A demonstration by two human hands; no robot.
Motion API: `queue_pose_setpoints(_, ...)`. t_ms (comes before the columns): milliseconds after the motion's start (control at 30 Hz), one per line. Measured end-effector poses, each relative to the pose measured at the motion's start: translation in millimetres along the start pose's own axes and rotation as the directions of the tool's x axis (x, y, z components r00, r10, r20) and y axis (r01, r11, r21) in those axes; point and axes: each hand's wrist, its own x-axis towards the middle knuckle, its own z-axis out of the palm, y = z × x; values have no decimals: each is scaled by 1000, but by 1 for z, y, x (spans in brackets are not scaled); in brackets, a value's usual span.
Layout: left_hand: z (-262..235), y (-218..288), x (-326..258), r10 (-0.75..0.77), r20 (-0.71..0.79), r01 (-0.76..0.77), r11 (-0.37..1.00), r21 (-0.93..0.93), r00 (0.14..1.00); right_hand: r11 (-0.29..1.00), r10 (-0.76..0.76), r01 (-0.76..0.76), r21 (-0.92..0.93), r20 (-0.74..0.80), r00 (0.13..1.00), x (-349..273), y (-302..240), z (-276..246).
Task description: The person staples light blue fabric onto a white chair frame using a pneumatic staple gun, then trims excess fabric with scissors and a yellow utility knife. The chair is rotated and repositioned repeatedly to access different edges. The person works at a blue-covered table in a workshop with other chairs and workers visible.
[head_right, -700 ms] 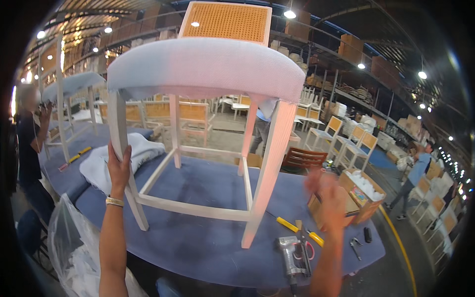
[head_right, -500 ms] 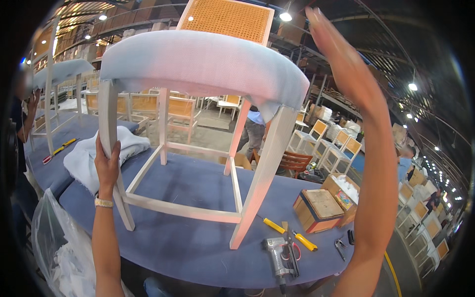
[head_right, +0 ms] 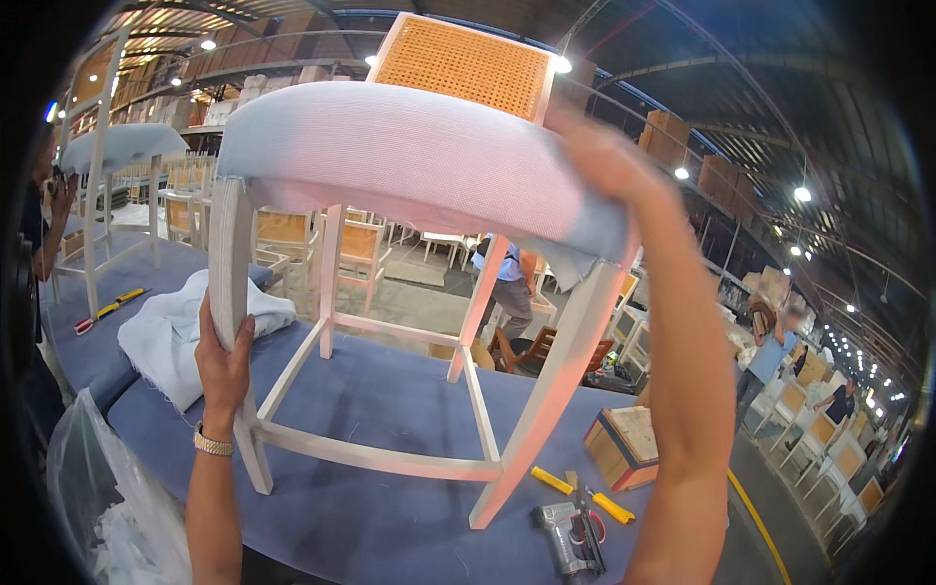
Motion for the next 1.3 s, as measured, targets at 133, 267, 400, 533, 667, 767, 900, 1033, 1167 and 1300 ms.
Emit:
queue_pose_setpoints(133, -3, 0, -3, -51, 37, 52, 998, -24, 998, 989, -112, 111, -94, -5, 994, -17, -10, 13)
queue_pose_setpoints(267, -2, -1, -4, 2, -5, -1, 1000, 14, 1000, 908, -371, 271, -321, -314, 874, -53, -7, 41)
queue_pose_setpoints(400, 8, -12, -5, 26, -69, -25, 1000, 16, 997, 831, -521, 312, -461, -448, 726, -77, -4, 62)
queue_pose_setpoints(533, 3, -4, -2, -105, -15, 106, 993, 55, 994, 867, -486, 365, -340, -412, 771, -119, -9, 84)
queue_pose_setpoints(667, -16, 1, 2, -164, 102, 159, 985, 61, 981, 957, 13, 185, 222, -672, 740, -196, 23, 131)
queue_pose_setpoints(767, -38, 35, 40, -35, 209, -3, 984, 176, 977, 667, 426, -99, 738, -269, 864, -240, 35, 181)
queue_pose_setpoints(900, -31, 117, 144, 341, 230, -397, 876, 273, 911, 231, 487, -174, 957, 41, 872, -246, 25, 174)
queue_pose_setpoints(1033, -12, 188, 247, 349, 497, -581, 674, 455, 794, 218, 485, -88, 972, -30, 874, -241, 10, 164)
queue_pose_setpoints(1167, 66, 204, 245, 177, 638, -515, 762, 393, 749, 299, 490, -58, 953, -101, 866, -241, 12, 179)
queue_pose_setpoints(1300, 122, 240, 212, 217, 681, -571, 743, 350, 699, 259, 527, -111, 960, -44, 849, -248, 13, 183)
